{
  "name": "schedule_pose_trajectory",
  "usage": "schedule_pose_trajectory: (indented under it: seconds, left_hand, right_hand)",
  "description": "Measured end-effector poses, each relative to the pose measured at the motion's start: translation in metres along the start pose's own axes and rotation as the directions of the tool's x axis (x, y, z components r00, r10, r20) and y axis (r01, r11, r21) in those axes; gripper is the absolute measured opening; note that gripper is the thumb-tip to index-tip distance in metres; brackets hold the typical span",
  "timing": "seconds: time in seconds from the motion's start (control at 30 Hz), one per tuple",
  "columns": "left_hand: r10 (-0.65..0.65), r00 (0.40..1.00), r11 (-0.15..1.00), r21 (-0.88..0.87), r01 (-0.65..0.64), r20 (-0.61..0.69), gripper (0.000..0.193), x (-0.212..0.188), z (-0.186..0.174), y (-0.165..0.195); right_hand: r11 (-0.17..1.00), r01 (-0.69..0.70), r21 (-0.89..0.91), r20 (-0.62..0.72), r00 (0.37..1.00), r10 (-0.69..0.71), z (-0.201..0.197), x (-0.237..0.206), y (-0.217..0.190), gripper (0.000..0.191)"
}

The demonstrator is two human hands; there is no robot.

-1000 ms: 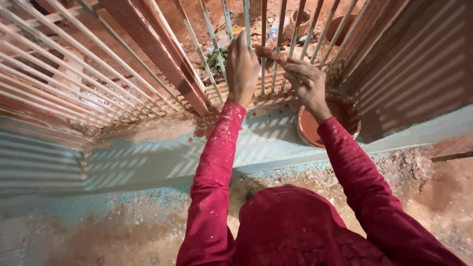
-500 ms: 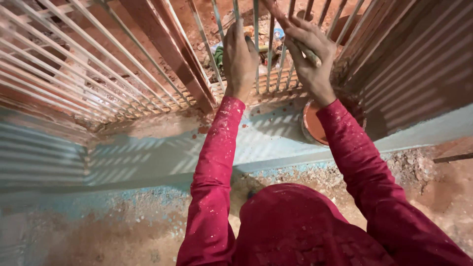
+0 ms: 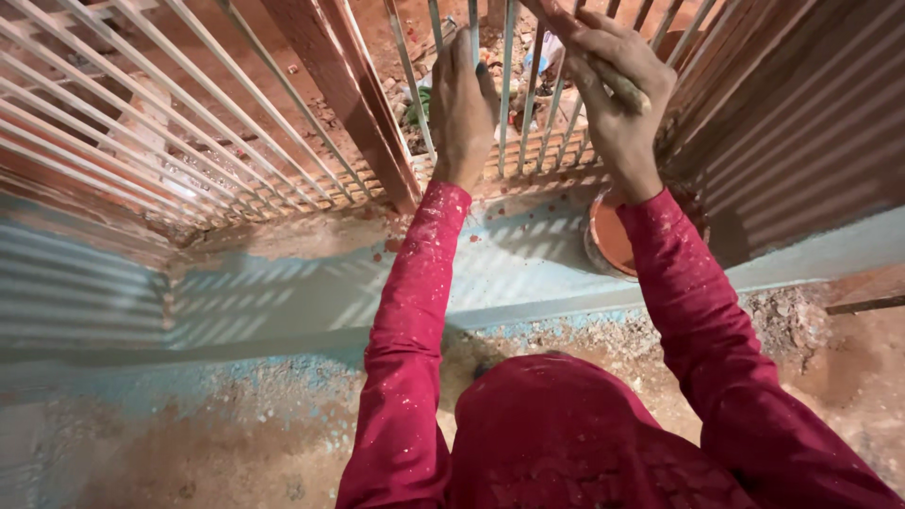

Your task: The person paints a metal railing brown using a brush. They repeatedly dip the brush into a paint bucket and apply paint to the vertical bars and horizontal supports of the railing.

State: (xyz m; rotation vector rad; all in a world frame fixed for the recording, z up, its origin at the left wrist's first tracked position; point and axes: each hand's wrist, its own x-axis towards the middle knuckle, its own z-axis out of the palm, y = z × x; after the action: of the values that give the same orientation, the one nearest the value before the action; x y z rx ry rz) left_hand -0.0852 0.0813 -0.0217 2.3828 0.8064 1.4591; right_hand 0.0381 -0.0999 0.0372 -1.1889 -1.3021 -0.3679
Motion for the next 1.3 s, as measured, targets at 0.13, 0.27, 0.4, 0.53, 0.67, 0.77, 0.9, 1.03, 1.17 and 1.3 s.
schedule_pose_trajectory:
  seconds: [0.13, 0.27, 0.4, 0.53, 0.67, 0.77, 0.9, 1.03, 1.17, 1.3]
  left_hand:
    - [-0.067, 0.996, 0.997, -0.019, 0.068, 0.061, 0.056, 0.003, -0.001, -0.005]
    - [-0.086, 0.991, 0.996, -0.005, 0.087, 0.098, 0.053, 0.004, -0.007, -0.004]
    - [0.011, 1.000, 0.999, 0.038, -0.012, 0.022, 0.055, 0.006, -0.014, -0.002]
    - [0.066, 0.998, 0.997, 0.028, -0.065, -0.017, 0.063, 0.000, -0.014, -0.003]
    - [-0.082, 0.992, 0.996, -0.034, 0.085, 0.093, 0.054, 0.001, 0.002, -0.006]
    - [-0.022, 0.999, 1.000, -0.008, 0.022, 0.030, 0.051, 0.002, 0.013, -0.009]
    - [-0.120, 0.983, 0.988, -0.080, 0.132, 0.136, 0.054, 0.003, 0.012, -0.005]
    - [-0.073, 0.992, 0.997, 0.006, 0.073, 0.101, 0.053, 0.007, 0.005, 0.006]
    - [-0.016, 0.999, 0.999, 0.050, 0.013, 0.052, 0.054, 0.011, 0.002, 0.013]
    - [-0.217, 0.953, 0.976, 0.022, 0.218, 0.213, 0.049, 0.010, 0.003, 0.013]
  right_hand:
    - [0.972, -0.193, 0.132, 0.046, 0.981, 0.189, 0.019, -0.013, 0.012, 0.015]
    - [0.916, -0.389, 0.094, 0.173, 0.913, 0.370, 0.026, -0.040, 0.009, 0.017]
    - [0.990, -0.090, 0.112, 0.062, 0.995, 0.084, 0.020, -0.027, 0.011, 0.016]
    - [1.000, -0.010, 0.027, -0.014, 1.000, 0.010, 0.006, -0.009, 0.017, 0.017]
    - [0.983, -0.159, 0.095, 0.008, 0.987, 0.159, 0.007, -0.019, 0.018, 0.014]
    - [0.974, -0.227, 0.023, 0.108, 0.969, 0.223, 0.003, -0.031, 0.016, 0.018]
    - [0.934, -0.350, -0.065, 0.164, 0.920, 0.356, -0.007, -0.028, 0.015, 0.021]
    - [0.940, -0.250, 0.234, 0.090, 0.968, 0.235, -0.016, -0.009, 0.020, 0.017]
    - [0.930, -0.303, 0.206, 0.094, 0.953, 0.289, -0.015, -0.008, 0.023, 0.017]
    - [0.875, -0.482, 0.048, 0.181, 0.865, 0.467, -0.005, -0.025, 0.022, 0.011]
